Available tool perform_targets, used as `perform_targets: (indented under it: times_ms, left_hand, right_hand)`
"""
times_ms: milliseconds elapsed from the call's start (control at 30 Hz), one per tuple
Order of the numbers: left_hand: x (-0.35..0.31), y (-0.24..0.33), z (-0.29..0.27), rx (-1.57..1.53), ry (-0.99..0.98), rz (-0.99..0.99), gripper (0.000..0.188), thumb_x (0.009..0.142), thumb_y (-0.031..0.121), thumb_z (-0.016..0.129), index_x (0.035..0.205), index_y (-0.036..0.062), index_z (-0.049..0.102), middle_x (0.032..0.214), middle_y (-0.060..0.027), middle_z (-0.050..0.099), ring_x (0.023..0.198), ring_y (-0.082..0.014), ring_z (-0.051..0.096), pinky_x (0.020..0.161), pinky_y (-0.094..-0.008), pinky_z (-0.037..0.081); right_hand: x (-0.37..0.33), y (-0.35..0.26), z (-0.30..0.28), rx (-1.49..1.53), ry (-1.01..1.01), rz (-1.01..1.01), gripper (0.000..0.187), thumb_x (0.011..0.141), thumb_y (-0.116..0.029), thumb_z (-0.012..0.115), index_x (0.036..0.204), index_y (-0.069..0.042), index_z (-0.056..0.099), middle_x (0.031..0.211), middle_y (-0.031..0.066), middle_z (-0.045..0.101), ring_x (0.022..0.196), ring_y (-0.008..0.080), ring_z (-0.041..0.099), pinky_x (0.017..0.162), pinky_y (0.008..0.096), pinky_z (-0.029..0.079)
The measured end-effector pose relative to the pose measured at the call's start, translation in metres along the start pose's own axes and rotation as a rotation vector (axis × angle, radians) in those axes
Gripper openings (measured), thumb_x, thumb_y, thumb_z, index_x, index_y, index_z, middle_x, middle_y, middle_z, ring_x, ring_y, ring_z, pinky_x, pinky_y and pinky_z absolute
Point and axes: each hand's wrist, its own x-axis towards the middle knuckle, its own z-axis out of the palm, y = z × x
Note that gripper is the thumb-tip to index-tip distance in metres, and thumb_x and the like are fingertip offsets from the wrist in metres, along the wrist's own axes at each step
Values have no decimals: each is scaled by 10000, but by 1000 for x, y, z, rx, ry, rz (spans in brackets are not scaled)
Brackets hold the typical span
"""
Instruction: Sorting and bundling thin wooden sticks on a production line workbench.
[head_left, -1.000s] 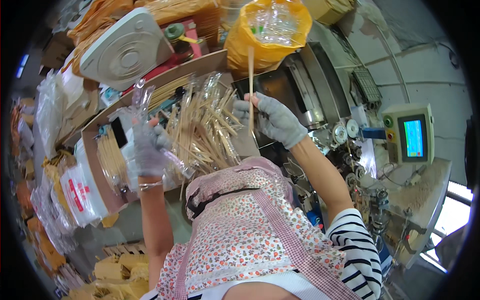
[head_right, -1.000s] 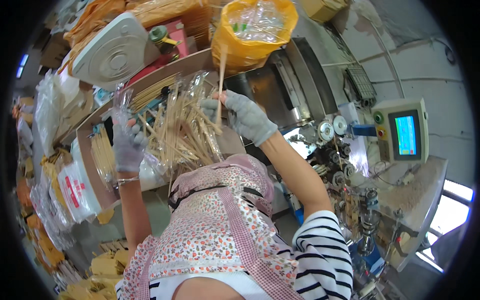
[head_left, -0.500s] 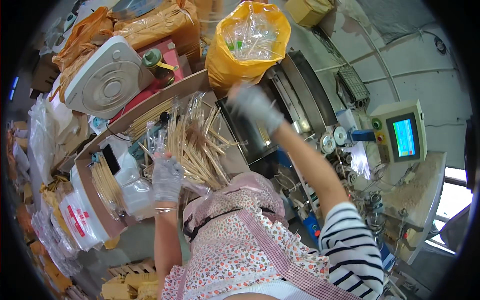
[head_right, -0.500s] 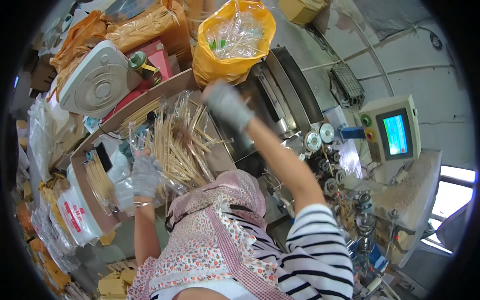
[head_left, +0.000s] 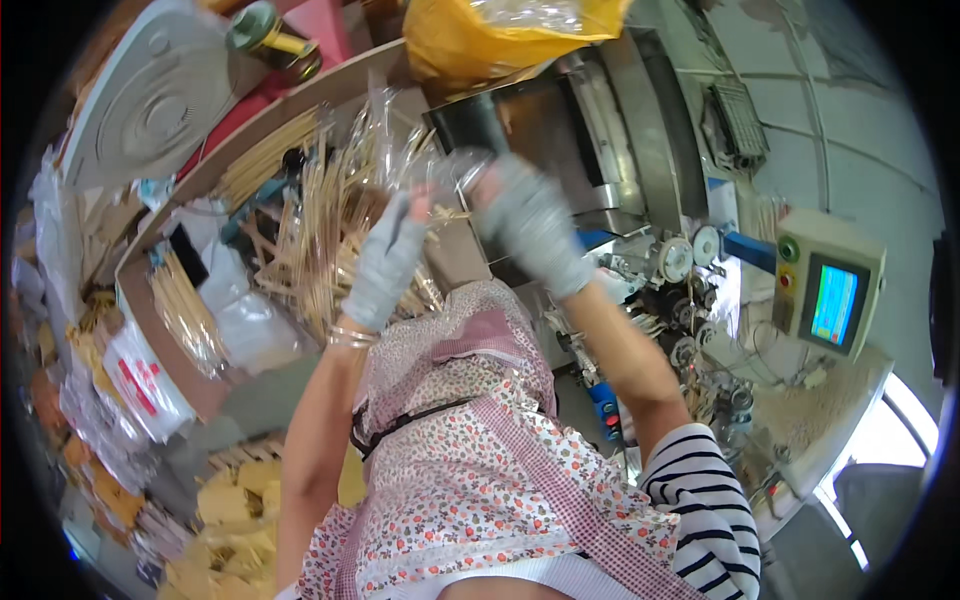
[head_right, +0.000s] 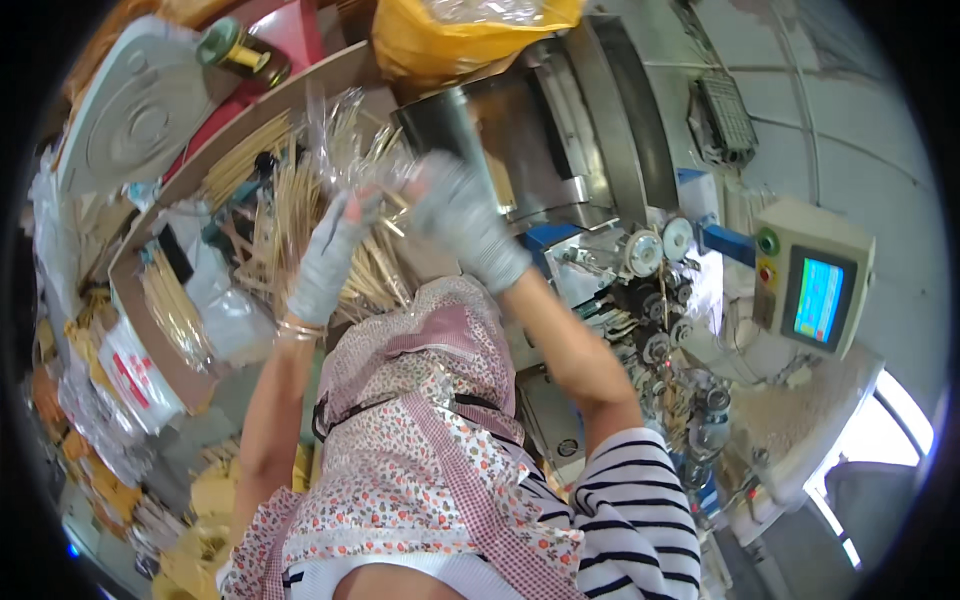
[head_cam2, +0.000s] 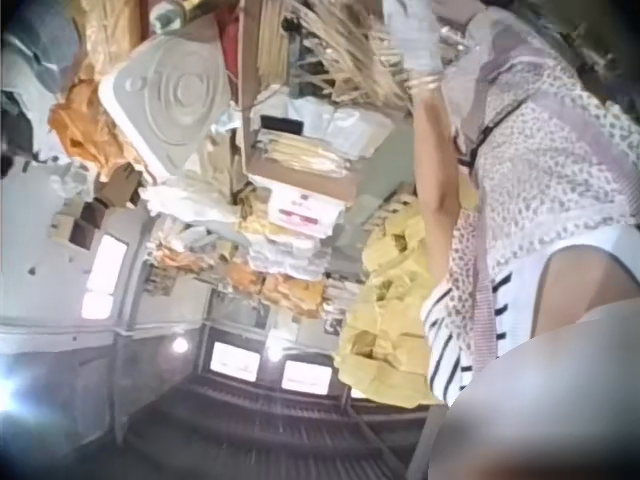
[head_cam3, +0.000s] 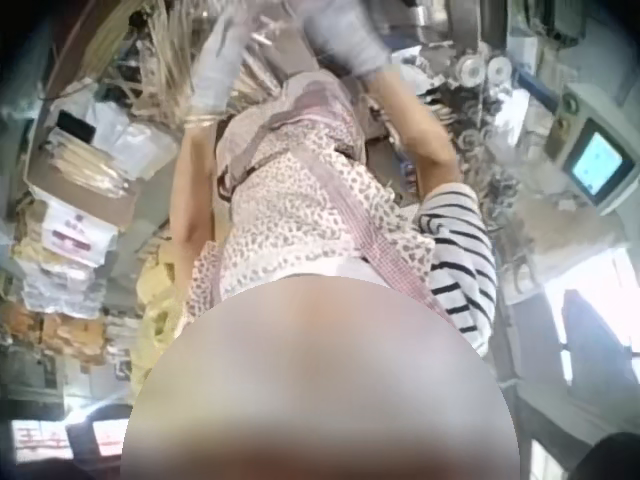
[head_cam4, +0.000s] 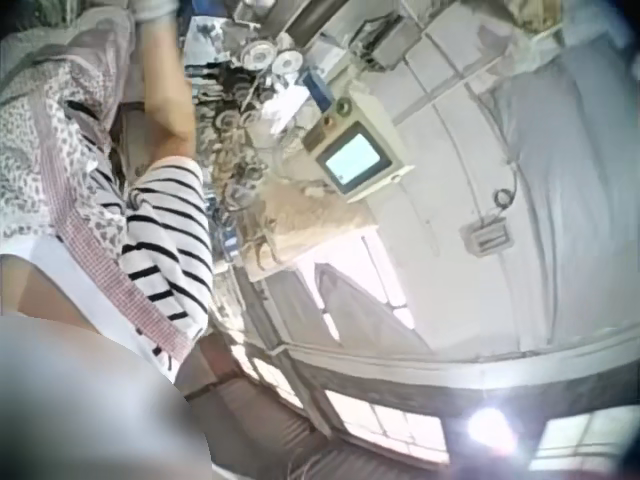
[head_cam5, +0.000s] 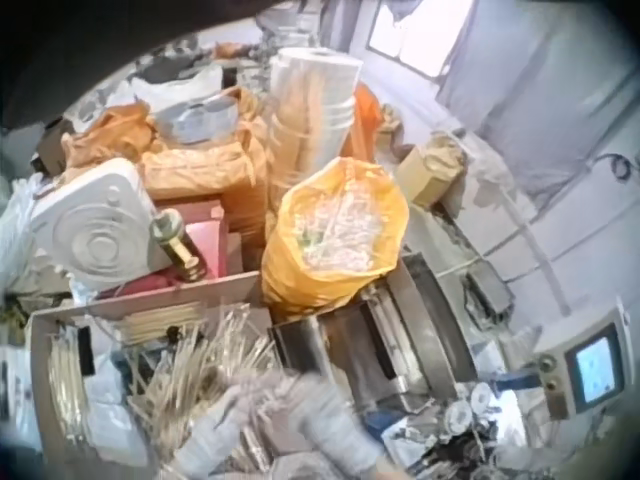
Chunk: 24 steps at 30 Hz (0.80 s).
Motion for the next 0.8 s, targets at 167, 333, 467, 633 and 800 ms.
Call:
perform_targets:
  times_ms: [167,333,467,633,800]
  left_hand:
    - [-4,-25,-30,-38,43,-120,319,855,252,619,1090,41,577,897,-45,631,829,-115,570,731,-247,451]
    - [-65,-181,-142,645,449,-314,261,803,299,632,849,42,637,700,-80,624,642,-141,577,615,-290,463]
    - [-101,-220,-167,514,636,-509,253,800,305,613,838,56,636,712,-148,622,636,-259,593,619,-355,458]
    - [-84,-224,-114,473,418,-357,259,817,295,592,839,40,622,669,-124,594,601,-197,553,608,-321,448]
    - [-51,-191,-74,202,261,-421,241,876,238,571,890,1,611,732,4,579,632,-72,474,587,-240,421]
  right_hand:
    - [152,88,-121,469,546,306,211,910,-260,520,829,-83,602,617,-41,471,549,34,428,495,199,363]
    - [258,182,-148,-266,186,581,571,759,-503,600,894,51,606,740,141,560,676,225,524,589,319,425]
    - [190,73,-48,-256,543,-243,310,838,-317,634,965,-39,581,727,-5,543,556,71,460,481,201,370]
    - [-41,50,167,-210,-573,417,231,775,-238,619,856,-24,585,900,179,575,870,323,575,755,385,460]
    - [-116,64,228,202,-382,697,223,830,-242,591,873,-26,558,692,92,570,577,243,545,555,344,443]
